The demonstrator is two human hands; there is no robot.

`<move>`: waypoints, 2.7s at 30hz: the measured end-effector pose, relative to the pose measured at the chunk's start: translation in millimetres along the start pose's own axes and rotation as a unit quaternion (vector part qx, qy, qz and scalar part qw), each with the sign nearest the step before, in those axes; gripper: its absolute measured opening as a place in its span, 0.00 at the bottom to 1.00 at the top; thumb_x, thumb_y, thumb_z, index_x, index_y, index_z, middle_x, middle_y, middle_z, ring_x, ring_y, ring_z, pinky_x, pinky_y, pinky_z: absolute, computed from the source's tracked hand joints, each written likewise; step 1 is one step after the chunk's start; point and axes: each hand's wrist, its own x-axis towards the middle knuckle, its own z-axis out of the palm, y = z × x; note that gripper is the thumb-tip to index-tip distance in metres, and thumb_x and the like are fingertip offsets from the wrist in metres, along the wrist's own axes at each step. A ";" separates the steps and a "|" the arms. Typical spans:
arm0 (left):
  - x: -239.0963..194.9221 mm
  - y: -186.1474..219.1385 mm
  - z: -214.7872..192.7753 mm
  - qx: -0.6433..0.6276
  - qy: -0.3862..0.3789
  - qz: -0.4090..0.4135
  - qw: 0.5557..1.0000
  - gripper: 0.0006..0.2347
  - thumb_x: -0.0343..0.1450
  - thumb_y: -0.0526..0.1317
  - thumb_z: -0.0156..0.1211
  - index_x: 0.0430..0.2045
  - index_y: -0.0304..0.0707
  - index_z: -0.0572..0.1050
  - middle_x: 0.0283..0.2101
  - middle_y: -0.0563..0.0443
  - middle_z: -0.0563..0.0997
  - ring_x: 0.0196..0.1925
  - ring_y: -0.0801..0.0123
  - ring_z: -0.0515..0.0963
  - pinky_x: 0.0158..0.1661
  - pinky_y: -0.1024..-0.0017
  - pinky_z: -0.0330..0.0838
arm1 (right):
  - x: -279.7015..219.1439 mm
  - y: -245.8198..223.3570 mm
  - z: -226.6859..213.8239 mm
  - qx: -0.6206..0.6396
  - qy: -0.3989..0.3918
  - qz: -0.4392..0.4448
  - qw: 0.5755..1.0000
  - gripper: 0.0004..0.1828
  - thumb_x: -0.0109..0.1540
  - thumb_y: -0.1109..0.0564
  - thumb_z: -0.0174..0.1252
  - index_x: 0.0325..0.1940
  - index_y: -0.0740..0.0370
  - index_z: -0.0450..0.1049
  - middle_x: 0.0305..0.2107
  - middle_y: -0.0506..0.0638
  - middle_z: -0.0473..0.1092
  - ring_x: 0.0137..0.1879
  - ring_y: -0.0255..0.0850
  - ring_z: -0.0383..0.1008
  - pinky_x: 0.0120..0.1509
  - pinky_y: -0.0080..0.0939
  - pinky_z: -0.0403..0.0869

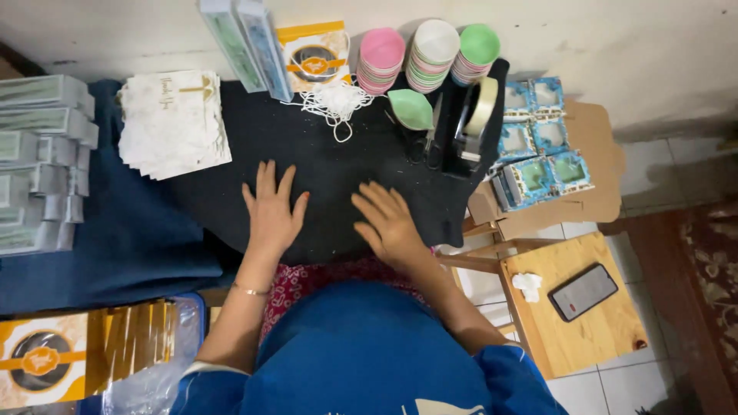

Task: Folding cardboard templates into small gift boxes and placing a small green cup inside each one.

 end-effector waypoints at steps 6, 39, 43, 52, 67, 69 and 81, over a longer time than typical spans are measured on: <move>10.8 -2.0 16.2 0.064 0.008 -0.024 0.998 0.24 0.75 0.51 0.52 0.66 0.44 0.67 0.71 0.25 0.59 0.76 0.39 0.54 0.62 0.24 0.43 | 90.6 14.4 22.0 -0.072 0.002 -0.063 0.995 0.27 0.73 0.44 0.48 0.75 0.54 0.63 0.69 0.63 0.61 0.75 0.59 0.59 0.74 0.65 0.61; 135.8 -173.3 -58.8 0.262 0.207 -0.132 0.933 0.04 0.66 0.30 0.59 0.21 0.39 0.75 0.18 0.50 0.76 0.23 0.60 0.82 0.31 0.64 0.69 | 104.0 26.0 69.0 -0.042 -0.132 0.029 0.990 0.25 0.70 0.41 0.54 0.67 0.53 0.72 0.69 0.51 0.64 0.78 0.46 0.57 0.80 0.61 0.47; 108.4 -143.2 -111.6 0.301 0.274 -0.090 0.909 0.02 0.67 0.30 0.55 0.27 0.37 0.73 0.23 0.45 0.78 0.23 0.57 0.75 0.42 0.66 0.68 | 106.2 11.5 61.2 -0.023 -0.066 -0.008 0.998 0.24 0.62 0.50 0.61 0.60 0.62 0.75 0.64 0.52 0.68 0.73 0.47 0.63 0.76 0.55 0.55; 30.1 -44.5 -167.6 -0.217 0.393 -0.050 0.892 0.08 0.71 0.29 0.57 0.38 0.23 0.82 0.20 0.53 0.73 0.20 0.74 0.62 0.23 0.76 0.57 | 100.6 35.7 71.1 0.020 -0.025 -0.024 0.999 0.23 0.58 0.58 0.65 0.57 0.65 0.76 0.59 0.55 0.73 0.68 0.50 0.69 0.73 0.50 0.61; 45.0 -4.2 10.3 -0.575 -0.012 -0.143 0.806 0.08 0.66 0.33 0.64 0.37 0.32 0.84 0.31 0.37 0.84 0.29 0.60 0.84 0.30 0.65 0.79 | 45.8 66.2 38.2 0.434 0.136 0.198 0.868 0.20 0.61 0.60 0.69 0.58 0.62 0.79 0.43 0.57 0.77 0.43 0.41 0.78 0.44 0.40 0.80; 55.4 -1.2 2.1 -0.670 0.064 -0.139 0.726 0.12 0.72 0.38 0.57 0.45 0.34 0.83 0.45 0.36 0.83 0.46 0.56 0.83 0.46 0.61 0.80 | 44.8 72.5 45.0 0.489 0.203 0.261 0.807 0.15 0.64 0.62 0.66 0.55 0.63 0.80 0.39 0.58 0.79 0.40 0.44 0.83 0.43 0.41 0.83; 19.3 25.9 59.8 -0.861 0.070 -0.284 0.416 0.31 0.78 0.60 0.44 0.70 0.37 0.58 0.71 0.31 0.62 0.70 0.41 0.65 0.63 0.47 0.66 | 49.9 69.2 81.9 0.273 0.284 0.165 0.904 0.21 0.68 0.57 0.66 0.64 0.66 0.74 0.51 0.63 0.73 0.60 0.51 0.74 0.66 0.54 0.72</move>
